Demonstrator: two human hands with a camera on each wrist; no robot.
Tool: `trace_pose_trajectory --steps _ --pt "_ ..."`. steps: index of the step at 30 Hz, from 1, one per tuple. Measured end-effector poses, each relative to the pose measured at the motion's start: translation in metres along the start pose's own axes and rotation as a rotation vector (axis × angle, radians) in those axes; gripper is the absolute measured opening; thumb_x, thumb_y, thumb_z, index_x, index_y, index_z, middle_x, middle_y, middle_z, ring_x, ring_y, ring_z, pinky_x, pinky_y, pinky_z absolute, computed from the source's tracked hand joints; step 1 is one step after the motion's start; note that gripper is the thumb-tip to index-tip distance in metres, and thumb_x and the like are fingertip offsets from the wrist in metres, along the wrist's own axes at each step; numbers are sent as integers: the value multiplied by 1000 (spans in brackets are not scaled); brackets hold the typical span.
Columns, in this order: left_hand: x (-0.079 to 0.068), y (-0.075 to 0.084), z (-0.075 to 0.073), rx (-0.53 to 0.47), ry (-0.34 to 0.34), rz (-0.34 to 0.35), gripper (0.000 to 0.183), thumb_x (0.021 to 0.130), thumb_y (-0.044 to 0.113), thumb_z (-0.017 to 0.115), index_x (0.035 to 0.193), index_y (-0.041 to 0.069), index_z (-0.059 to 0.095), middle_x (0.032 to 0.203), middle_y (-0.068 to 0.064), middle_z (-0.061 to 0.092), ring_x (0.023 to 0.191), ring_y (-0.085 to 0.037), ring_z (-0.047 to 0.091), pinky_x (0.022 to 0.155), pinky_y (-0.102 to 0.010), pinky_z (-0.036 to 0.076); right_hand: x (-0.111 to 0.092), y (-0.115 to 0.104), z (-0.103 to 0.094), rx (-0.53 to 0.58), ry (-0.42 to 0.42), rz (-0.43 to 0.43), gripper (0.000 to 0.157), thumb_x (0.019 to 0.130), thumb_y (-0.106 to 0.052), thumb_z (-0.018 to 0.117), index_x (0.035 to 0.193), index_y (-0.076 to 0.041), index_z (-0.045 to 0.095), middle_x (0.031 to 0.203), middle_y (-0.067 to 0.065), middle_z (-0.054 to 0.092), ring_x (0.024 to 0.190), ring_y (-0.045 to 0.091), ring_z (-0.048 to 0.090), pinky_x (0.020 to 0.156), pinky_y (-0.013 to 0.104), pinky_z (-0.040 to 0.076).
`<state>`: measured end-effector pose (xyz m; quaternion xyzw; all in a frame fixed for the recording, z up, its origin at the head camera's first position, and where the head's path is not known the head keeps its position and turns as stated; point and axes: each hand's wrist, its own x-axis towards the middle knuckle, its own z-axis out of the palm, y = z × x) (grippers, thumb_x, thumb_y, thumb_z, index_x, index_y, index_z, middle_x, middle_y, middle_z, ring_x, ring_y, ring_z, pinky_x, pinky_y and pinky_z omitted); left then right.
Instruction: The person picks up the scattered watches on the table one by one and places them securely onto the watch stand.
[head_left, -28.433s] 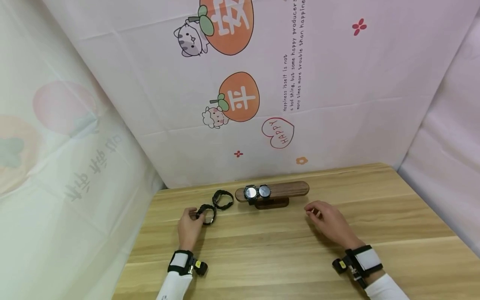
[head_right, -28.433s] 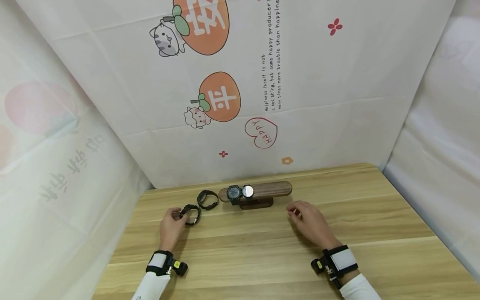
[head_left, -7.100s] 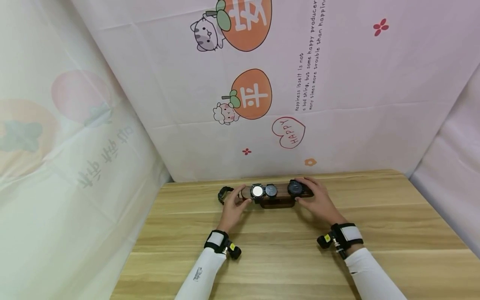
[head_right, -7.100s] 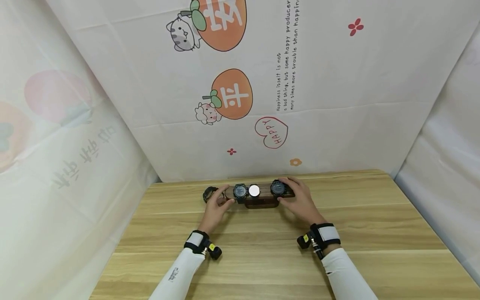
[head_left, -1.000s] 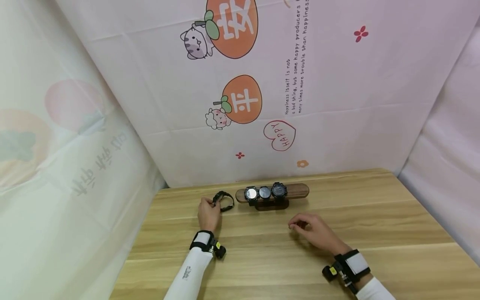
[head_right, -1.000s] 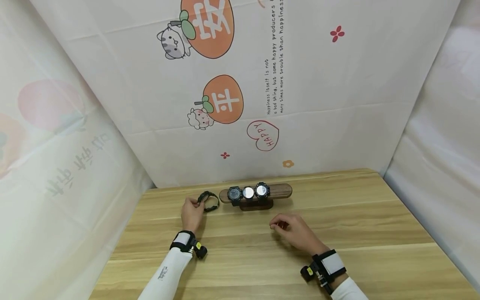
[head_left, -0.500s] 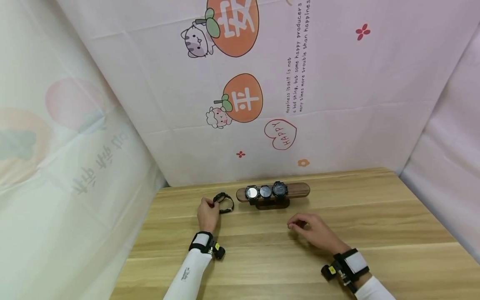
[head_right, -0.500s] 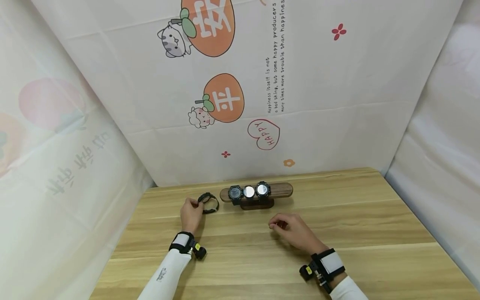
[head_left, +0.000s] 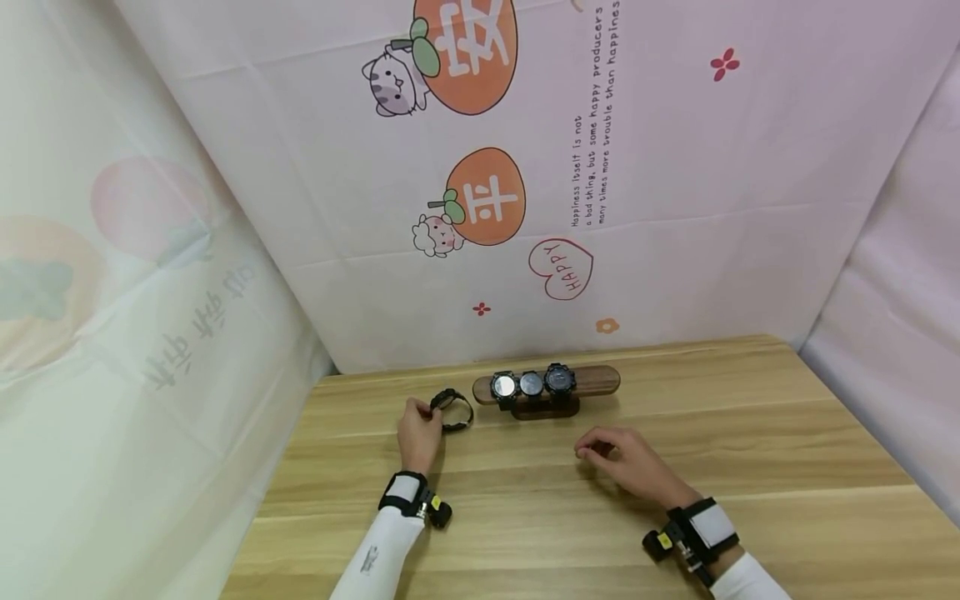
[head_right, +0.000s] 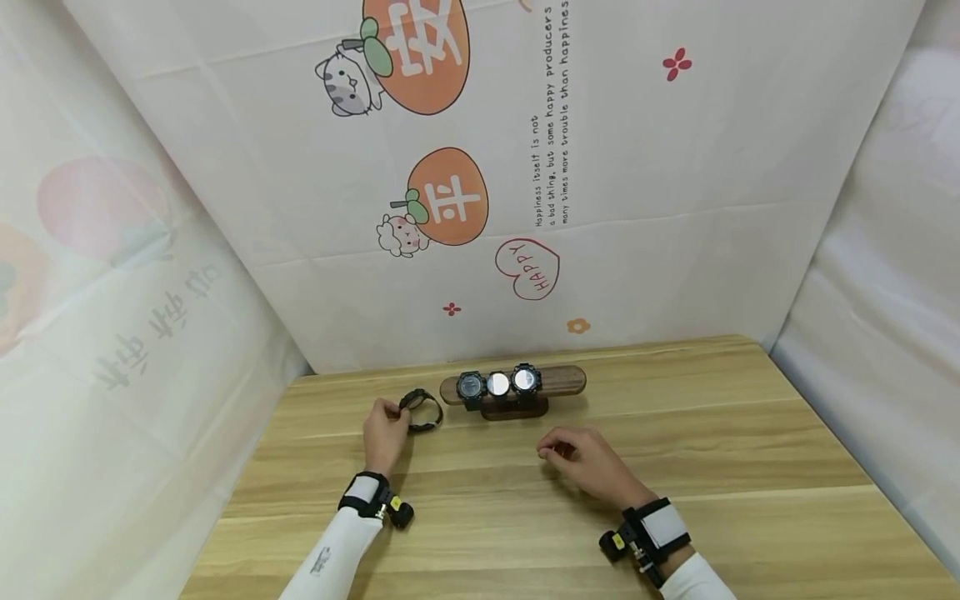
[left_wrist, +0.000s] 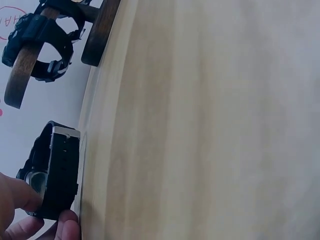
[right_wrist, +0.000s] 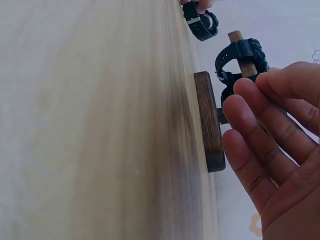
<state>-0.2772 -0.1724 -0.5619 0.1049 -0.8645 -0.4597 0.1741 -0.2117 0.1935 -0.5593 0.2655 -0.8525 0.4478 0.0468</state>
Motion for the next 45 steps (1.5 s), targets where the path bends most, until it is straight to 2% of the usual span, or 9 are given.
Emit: trace_pose_trajectory --steps 10,20,31,37,45 --pt "-9 2 1 -30 -12 17 10 99 7 72 102 3 64 97 -19 75 85 -28 74 65 -35 59 0 2 0 -7 -10 11 11 104 -18 71 110 -13 78 102 -8 78 90 3 69 80 25 61" --pt "-19 2 4 -68 -63 14 11 97 7 72 102 3 63 99 -17 75 87 -24 74 67 -30 58 0 0 0 -10 -13 12 11 104 -19 71 110 -13 78 102 -7 79 91 3 69 80 25 61" --pt "-33 8 2 -117 -136 18 12 97 7 73 104 5 64 102 -15 73 94 -25 75 70 -28 59 0 1 0 -14 -15 16 12 104 -21 71 110 -14 78 102 -8 79 92 3 69 80 24 61" --pt "-39 9 3 -157 -187 34 11 98 6 73 105 4 65 102 -15 72 86 -19 73 65 -23 57 -1 0 0 -14 -18 23 12 104 -21 71 110 -14 78 103 -11 78 92 4 69 81 25 61" --pt "-48 12 7 -203 -258 88 11 100 10 73 106 5 66 102 -13 71 81 -14 67 65 -23 57 0 -2 0 -12 -18 25 11 104 -18 71 110 -13 78 102 -9 78 92 6 70 83 25 61"
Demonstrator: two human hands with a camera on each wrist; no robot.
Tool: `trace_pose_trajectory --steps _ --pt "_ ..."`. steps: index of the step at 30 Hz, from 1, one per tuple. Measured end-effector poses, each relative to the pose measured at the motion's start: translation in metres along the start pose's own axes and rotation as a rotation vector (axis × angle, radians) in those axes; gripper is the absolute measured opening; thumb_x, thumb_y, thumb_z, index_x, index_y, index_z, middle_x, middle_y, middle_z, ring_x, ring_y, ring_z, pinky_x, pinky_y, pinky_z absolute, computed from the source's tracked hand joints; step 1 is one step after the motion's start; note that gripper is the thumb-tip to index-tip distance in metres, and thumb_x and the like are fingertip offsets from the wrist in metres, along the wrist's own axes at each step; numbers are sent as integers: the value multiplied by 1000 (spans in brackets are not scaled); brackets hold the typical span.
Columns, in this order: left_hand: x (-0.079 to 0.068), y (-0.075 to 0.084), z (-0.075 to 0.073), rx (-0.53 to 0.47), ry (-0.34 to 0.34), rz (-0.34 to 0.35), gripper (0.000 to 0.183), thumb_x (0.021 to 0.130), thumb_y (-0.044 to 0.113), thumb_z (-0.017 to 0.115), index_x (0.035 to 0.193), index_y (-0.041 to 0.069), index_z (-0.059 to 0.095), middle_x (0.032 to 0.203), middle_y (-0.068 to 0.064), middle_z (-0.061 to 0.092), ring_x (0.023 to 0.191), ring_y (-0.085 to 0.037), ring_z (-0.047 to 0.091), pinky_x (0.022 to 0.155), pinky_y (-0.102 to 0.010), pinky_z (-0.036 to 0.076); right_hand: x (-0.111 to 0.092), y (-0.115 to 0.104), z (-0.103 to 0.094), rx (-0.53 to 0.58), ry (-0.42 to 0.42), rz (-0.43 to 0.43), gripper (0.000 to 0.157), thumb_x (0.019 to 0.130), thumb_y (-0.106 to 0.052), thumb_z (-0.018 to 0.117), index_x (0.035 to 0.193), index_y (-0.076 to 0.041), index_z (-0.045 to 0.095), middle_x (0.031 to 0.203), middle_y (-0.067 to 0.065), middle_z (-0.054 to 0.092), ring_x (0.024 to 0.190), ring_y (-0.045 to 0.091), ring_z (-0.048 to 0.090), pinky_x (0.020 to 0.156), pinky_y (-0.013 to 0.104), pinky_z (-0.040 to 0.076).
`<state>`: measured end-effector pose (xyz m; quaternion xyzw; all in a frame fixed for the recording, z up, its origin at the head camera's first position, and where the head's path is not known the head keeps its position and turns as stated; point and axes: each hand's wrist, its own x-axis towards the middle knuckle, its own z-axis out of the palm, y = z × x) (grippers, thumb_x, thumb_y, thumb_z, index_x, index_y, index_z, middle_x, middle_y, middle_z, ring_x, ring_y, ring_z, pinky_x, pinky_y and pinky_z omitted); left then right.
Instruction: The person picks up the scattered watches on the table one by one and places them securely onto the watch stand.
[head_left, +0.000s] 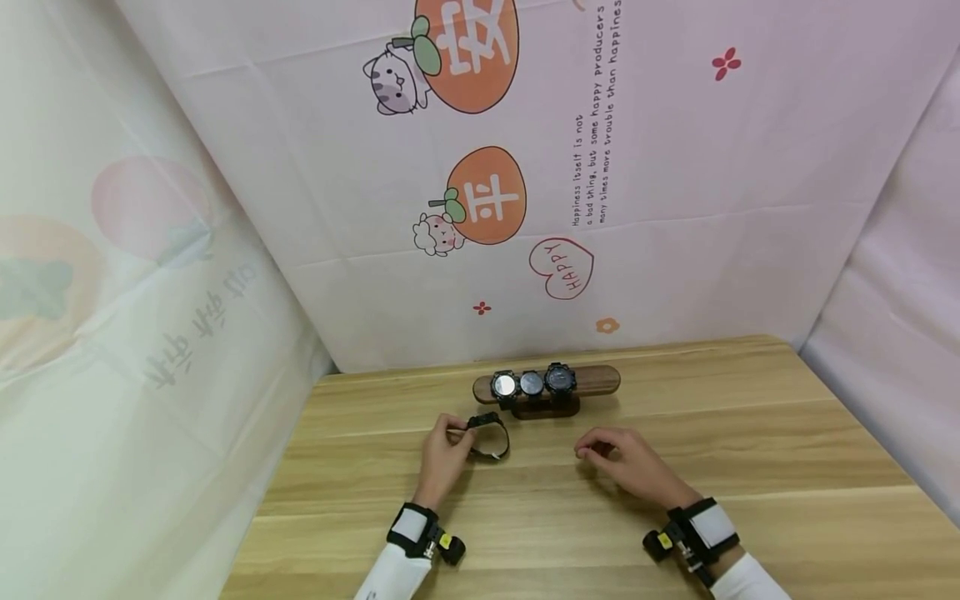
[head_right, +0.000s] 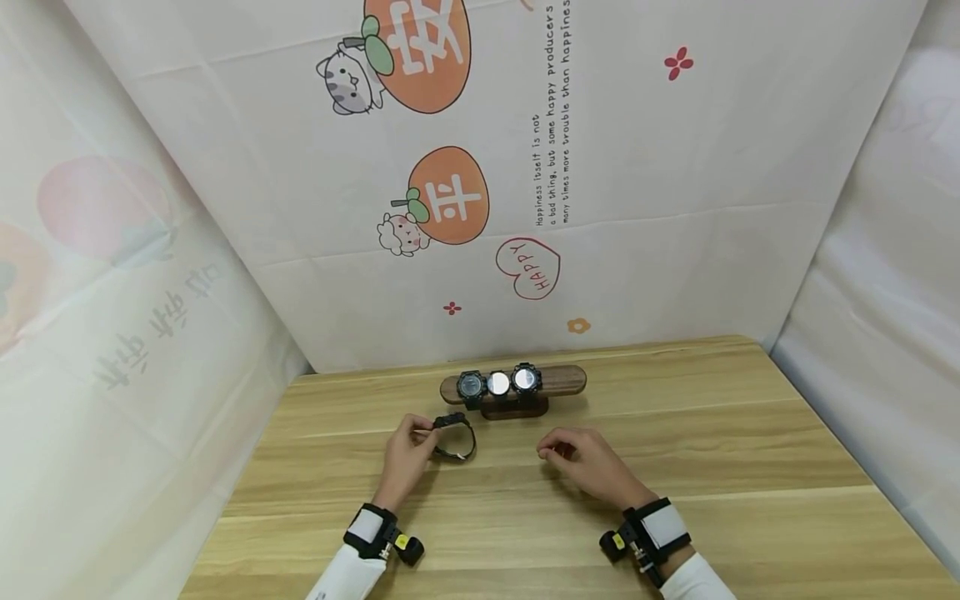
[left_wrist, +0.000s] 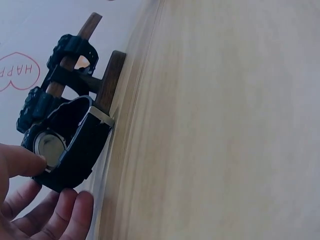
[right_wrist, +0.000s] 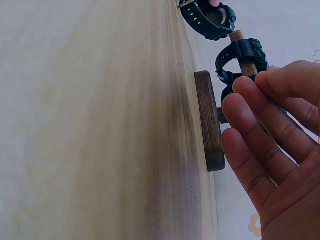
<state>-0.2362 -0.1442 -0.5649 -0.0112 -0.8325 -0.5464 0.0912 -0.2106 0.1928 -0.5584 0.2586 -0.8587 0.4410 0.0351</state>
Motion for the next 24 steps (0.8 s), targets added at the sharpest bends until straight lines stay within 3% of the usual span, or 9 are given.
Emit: trace_pose_trajectory --steps 14,24 --pt "-10 7 13 -69 -77 95 13 98 11 78 103 8 66 101 -11 73 82 -12 67 70 -21 57 0 0 2 -15 5 -5 12 103 -22 72 110 -14 78 103 -13 77 93 2 69 83 25 61" --pt "-17 12 24 -119 -188 126 15 99 14 77 108 8 66 120 -12 73 92 -13 67 77 -20 58 7 -8 9 10 -17 -8 16 103 -16 71 117 -11 76 111 -3 78 97 7 70 87 26 61"
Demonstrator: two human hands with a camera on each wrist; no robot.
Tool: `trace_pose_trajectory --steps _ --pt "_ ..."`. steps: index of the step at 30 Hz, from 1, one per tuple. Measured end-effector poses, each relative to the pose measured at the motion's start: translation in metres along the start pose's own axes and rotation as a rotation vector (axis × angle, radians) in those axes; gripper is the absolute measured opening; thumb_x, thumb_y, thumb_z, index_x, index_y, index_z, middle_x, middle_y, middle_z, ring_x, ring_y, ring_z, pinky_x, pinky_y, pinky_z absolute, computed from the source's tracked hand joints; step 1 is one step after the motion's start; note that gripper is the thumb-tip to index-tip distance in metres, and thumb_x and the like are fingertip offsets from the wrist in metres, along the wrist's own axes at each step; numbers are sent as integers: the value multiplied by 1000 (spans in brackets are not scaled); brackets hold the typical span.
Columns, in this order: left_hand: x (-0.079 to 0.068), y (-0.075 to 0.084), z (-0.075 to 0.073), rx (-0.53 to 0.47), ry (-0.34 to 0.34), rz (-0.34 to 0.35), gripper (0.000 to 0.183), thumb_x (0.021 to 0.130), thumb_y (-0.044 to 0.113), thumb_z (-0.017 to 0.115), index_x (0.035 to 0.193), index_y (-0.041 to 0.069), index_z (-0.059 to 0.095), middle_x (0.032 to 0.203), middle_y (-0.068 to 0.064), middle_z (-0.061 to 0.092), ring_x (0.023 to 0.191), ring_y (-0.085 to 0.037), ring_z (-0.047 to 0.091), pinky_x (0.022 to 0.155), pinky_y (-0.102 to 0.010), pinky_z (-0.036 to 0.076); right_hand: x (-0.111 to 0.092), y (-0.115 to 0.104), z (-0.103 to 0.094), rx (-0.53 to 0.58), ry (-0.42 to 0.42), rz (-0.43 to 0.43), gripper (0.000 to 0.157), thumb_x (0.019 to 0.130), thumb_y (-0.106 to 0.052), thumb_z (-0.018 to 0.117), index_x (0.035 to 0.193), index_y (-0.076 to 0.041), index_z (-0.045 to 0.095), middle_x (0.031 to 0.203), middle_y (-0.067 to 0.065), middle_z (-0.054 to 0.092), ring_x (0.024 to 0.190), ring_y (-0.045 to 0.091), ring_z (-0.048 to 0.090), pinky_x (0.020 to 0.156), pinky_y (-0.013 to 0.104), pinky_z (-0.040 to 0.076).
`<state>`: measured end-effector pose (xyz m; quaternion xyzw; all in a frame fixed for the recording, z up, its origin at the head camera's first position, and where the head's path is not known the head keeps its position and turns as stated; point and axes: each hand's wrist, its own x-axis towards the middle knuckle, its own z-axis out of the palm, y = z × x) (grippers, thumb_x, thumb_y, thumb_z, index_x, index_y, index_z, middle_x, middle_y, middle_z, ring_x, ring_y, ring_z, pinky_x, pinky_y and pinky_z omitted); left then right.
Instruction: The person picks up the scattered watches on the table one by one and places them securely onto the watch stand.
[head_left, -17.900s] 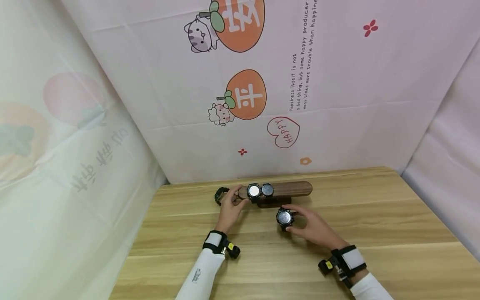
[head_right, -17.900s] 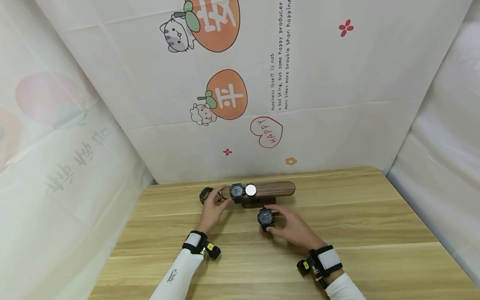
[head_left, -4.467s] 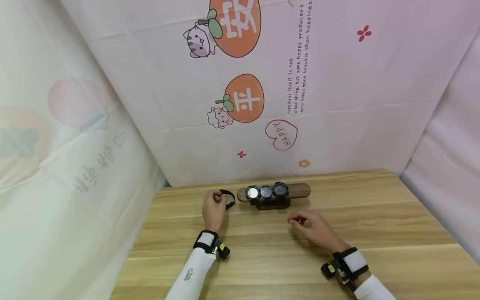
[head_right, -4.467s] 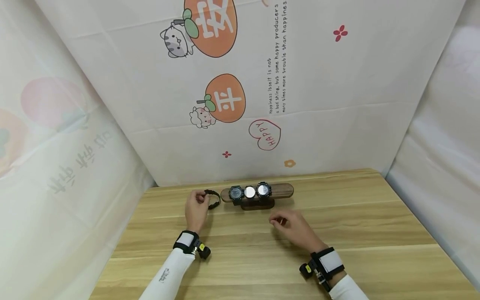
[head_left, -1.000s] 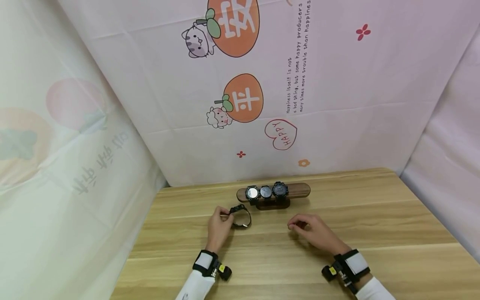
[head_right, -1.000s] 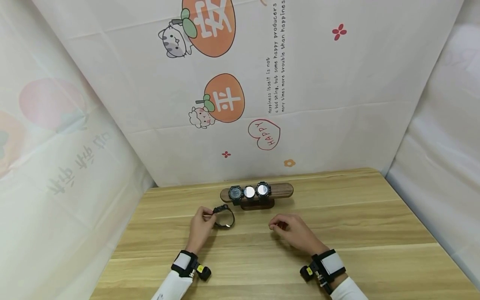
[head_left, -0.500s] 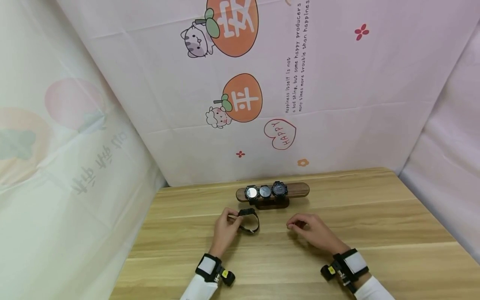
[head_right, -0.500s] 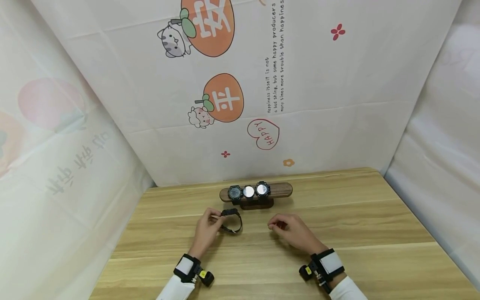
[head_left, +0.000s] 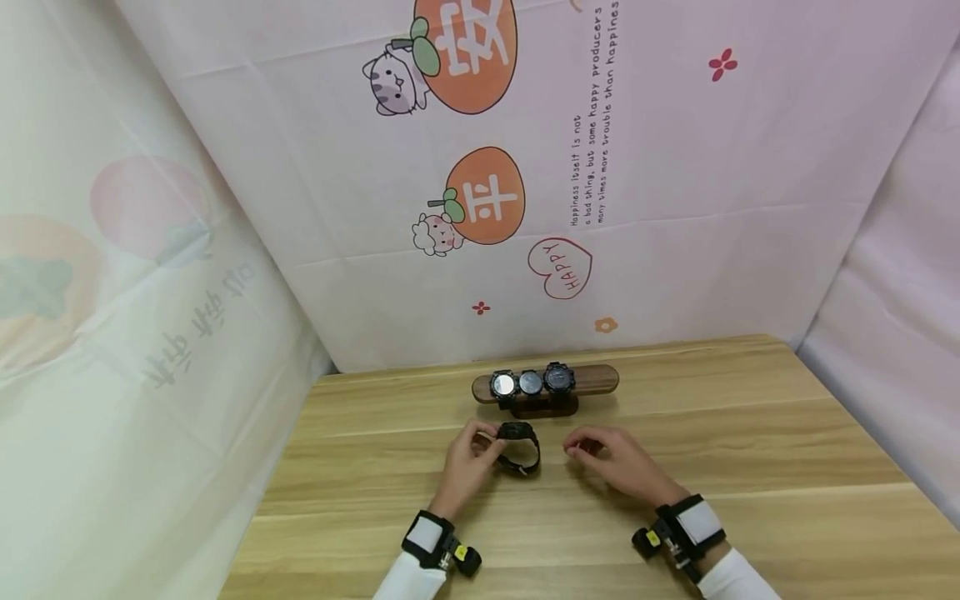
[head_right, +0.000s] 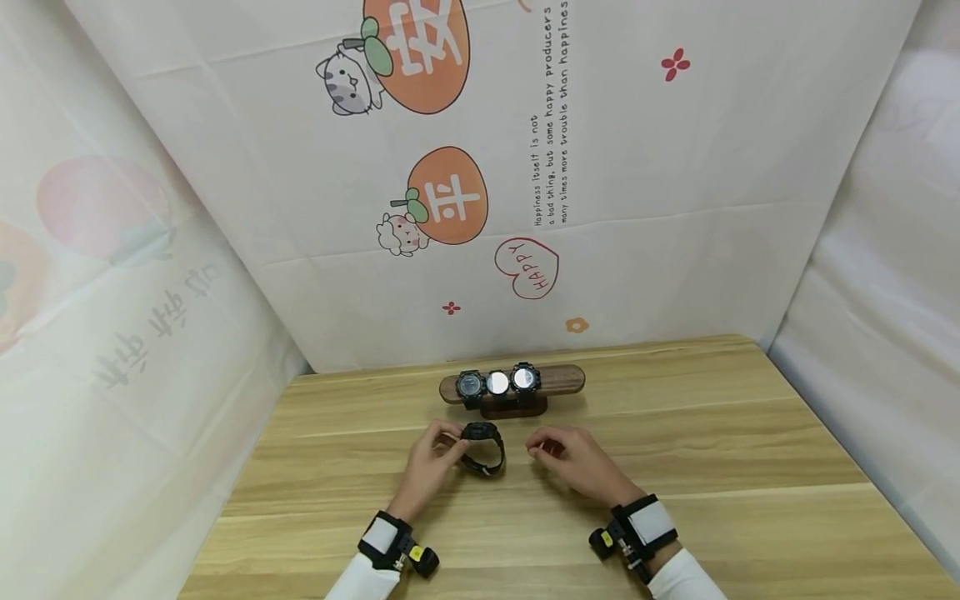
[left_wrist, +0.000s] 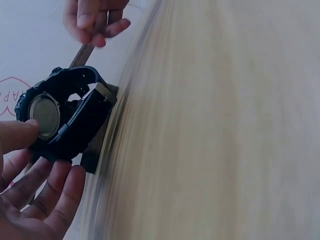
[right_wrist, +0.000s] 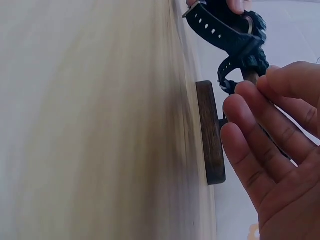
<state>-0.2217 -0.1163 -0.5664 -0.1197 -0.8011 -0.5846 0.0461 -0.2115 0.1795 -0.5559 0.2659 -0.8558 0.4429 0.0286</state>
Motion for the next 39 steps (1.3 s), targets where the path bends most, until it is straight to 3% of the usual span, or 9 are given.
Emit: trace_pose_trajectory --steps 4,8,18,25,39 --pt "0 3 7 -7 -25 -7 16 100 15 77 109 8 66 118 -13 73 95 -14 67 80 -20 58 4 -2 4 12 1 2 23 101 -15 73 123 -8 73 113 4 78 98 6 69 88 26 62" --pt "1 5 13 -24 -33 3 17 99 15 77 110 7 66 115 -13 72 95 -15 67 81 -21 59 7 -2 8 2 18 22 35 101 -24 75 132 -9 68 117 2 76 101 8 70 90 27 62" --pt "1 7 26 -63 -60 10 16 101 13 75 112 7 66 121 -14 70 100 -15 69 84 -21 60 7 -4 10 31 6 61 49 100 -31 77 142 -10 63 127 7 72 108 23 71 91 30 62" --pt "1 11 28 -75 -79 37 17 102 16 75 113 10 64 125 -10 68 102 -11 68 88 -25 62 8 -7 10 16 5 99 50 100 -32 77 145 -16 62 132 3 70 110 20 70 93 30 61" --pt "0 8 32 -102 -73 60 22 96 18 82 112 13 68 124 -8 68 107 -21 69 89 -25 62 10 -6 10 -7 92 56 41 97 -15 79 136 -16 67 123 1 75 106 15 71 91 30 62"
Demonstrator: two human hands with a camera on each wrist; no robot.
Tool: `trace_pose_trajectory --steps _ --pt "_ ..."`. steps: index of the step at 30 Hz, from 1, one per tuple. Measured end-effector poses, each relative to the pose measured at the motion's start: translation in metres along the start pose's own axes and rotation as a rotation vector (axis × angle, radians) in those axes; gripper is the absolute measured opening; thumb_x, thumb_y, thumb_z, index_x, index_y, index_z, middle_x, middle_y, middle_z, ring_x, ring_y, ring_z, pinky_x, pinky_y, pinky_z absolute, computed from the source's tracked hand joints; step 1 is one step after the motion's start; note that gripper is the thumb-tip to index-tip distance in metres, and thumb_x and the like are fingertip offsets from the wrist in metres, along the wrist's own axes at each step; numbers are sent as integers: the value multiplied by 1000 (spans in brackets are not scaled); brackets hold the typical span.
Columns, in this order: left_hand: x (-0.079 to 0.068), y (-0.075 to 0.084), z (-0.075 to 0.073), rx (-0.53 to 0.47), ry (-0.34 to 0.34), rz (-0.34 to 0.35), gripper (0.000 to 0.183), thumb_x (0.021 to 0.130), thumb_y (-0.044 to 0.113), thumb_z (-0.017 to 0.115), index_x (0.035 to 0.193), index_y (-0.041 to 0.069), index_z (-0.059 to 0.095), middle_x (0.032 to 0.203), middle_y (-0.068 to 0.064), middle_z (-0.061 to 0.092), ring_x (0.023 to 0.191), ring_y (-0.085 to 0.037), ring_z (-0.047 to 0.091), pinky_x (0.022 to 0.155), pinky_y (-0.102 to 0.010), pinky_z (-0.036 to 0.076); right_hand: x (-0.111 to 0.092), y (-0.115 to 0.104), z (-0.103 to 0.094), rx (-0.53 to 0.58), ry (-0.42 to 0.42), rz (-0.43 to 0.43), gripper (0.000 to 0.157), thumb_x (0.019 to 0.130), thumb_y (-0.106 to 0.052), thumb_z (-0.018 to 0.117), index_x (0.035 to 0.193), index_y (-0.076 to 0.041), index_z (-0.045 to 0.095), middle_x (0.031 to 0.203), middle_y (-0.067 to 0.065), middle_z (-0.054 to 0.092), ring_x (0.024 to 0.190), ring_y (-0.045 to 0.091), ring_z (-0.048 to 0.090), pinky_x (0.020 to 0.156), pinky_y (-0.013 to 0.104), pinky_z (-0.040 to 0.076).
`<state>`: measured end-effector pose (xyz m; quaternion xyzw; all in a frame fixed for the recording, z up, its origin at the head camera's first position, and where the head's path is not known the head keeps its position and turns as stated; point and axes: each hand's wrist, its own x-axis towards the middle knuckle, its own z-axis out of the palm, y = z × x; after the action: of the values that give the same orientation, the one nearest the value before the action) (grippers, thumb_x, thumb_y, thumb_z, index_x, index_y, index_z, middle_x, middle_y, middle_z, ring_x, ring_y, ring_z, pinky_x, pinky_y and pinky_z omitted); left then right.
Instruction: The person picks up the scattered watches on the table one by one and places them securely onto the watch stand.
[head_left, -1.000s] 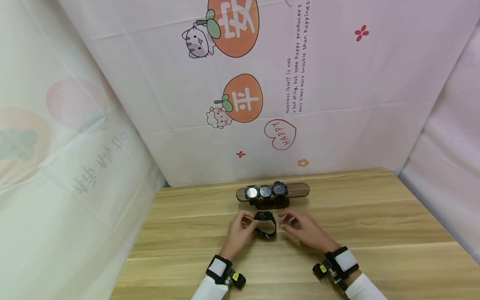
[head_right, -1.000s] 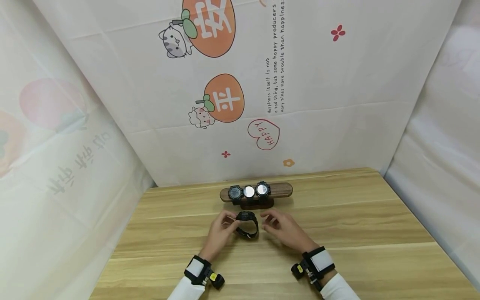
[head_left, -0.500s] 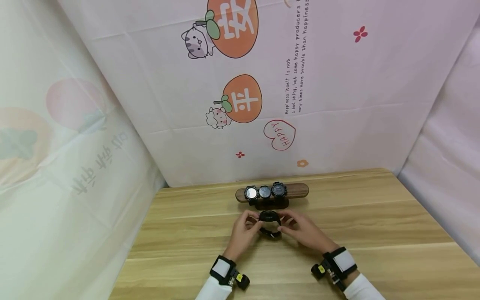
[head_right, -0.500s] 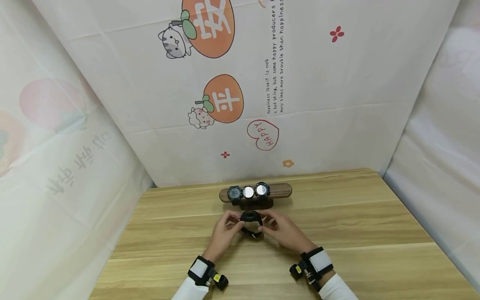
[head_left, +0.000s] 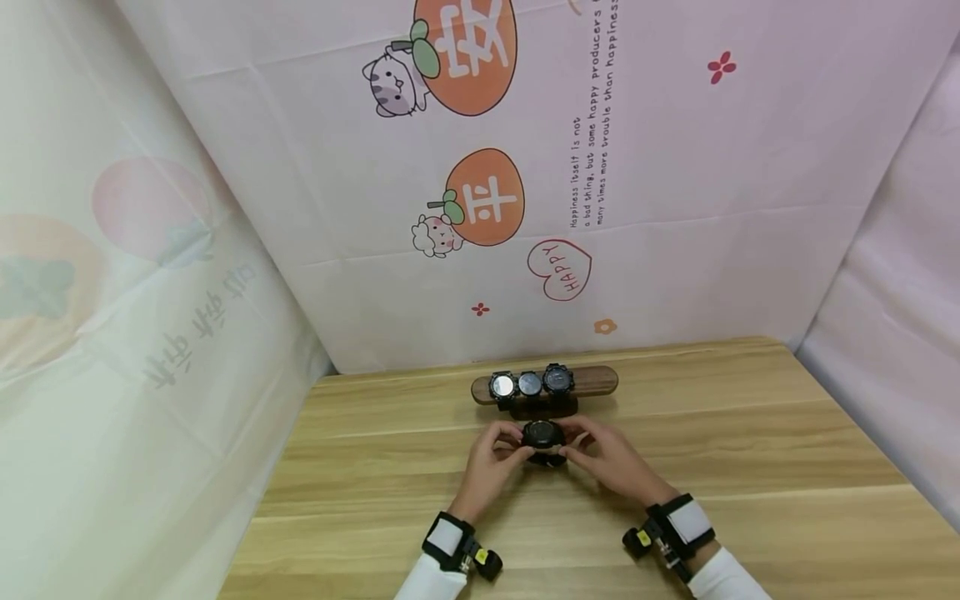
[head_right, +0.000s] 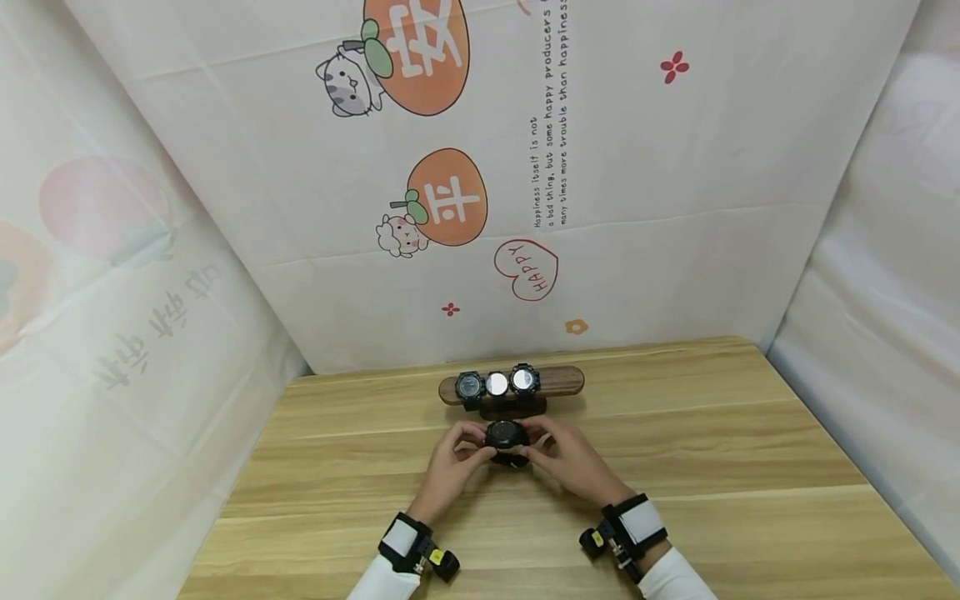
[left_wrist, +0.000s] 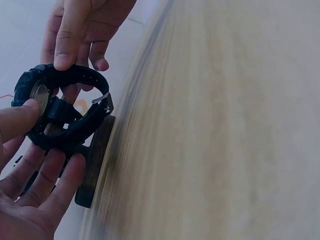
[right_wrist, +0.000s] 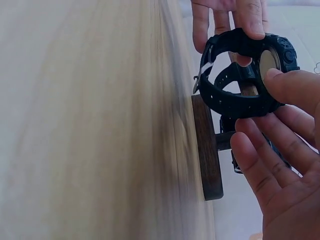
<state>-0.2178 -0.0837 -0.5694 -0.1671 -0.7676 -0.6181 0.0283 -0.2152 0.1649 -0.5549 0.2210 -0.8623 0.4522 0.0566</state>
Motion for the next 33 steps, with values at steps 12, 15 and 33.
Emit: trace_pose_trajectory --steps 12,15,33 --pt "-1 0 -3 28 -25 27 30 95 21 83 121 16 68 127 -7 68 108 -25 69 90 -28 61 1 3 1 14 18 -25 42 95 -9 81 134 -16 68 124 2 75 109 16 71 90 31 63" --pt "-2 0 -4 37 -28 19 33 95 22 83 124 17 67 128 -6 68 109 -23 69 92 -29 61 1 4 1 23 15 -27 42 94 -9 81 133 -16 68 124 2 75 108 16 71 90 31 63" --pt "3 -1 -3 -19 -7 129 17 101 13 75 117 9 71 129 -13 64 119 -25 68 100 -32 62 0 0 2 64 14 -20 38 96 -22 82 130 -19 68 122 -2 75 102 9 72 94 37 63"
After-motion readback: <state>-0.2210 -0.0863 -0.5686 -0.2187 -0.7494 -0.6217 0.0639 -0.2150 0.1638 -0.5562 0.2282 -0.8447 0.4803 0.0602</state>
